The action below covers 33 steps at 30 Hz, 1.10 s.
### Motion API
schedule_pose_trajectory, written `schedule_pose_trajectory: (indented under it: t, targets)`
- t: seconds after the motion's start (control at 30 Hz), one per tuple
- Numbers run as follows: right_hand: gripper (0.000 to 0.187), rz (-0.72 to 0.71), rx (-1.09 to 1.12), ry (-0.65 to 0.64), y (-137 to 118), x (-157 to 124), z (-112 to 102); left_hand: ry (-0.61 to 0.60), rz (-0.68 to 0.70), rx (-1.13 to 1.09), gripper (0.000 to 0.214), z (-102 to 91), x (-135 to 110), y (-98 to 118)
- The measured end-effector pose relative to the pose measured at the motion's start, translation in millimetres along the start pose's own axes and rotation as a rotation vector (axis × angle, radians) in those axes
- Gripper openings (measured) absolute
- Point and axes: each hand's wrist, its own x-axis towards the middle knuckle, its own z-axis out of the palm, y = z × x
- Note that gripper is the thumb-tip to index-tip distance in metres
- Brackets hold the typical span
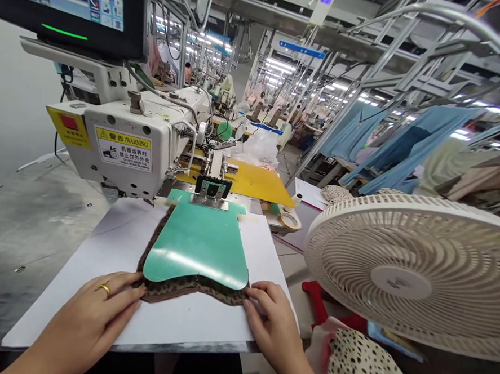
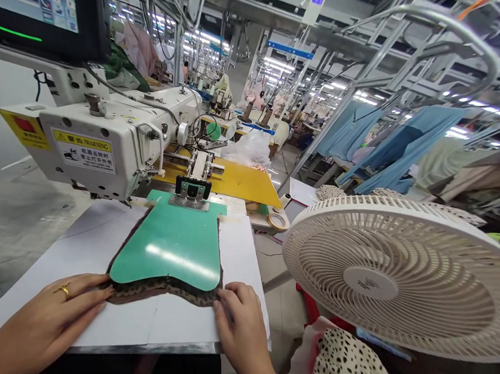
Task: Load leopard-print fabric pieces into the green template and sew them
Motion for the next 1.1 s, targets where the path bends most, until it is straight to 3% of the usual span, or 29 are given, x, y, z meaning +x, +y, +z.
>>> schedule_pose_trajectory:
  t: [0.2,0.7,0.93,1.1]
  targets:
    - [0.020,-0.018,-0.006,0.025,-8.2,0.5,-4.6,0.103,0.131,-0.067,0.038,0.4,-5.3,0.0]
    - [0.015,-0.051,0.076,-0.022,-8.6,4.5,1.1,0.092,0.084,-0.082,0.021,-0.3,-4.7,11.2]
    - [0.015,-0.013,0.077,-0.021,-13.1,7.3,1.7,0.086,0.280,0.056,0.024,-0.2,-2.5,-4.1]
    - [0.013,-0.030,0.064,-0.021,-15.6,6.7,0.5,0.110,0.319,0.066,0.022,-2.9,2.2,-2.3]
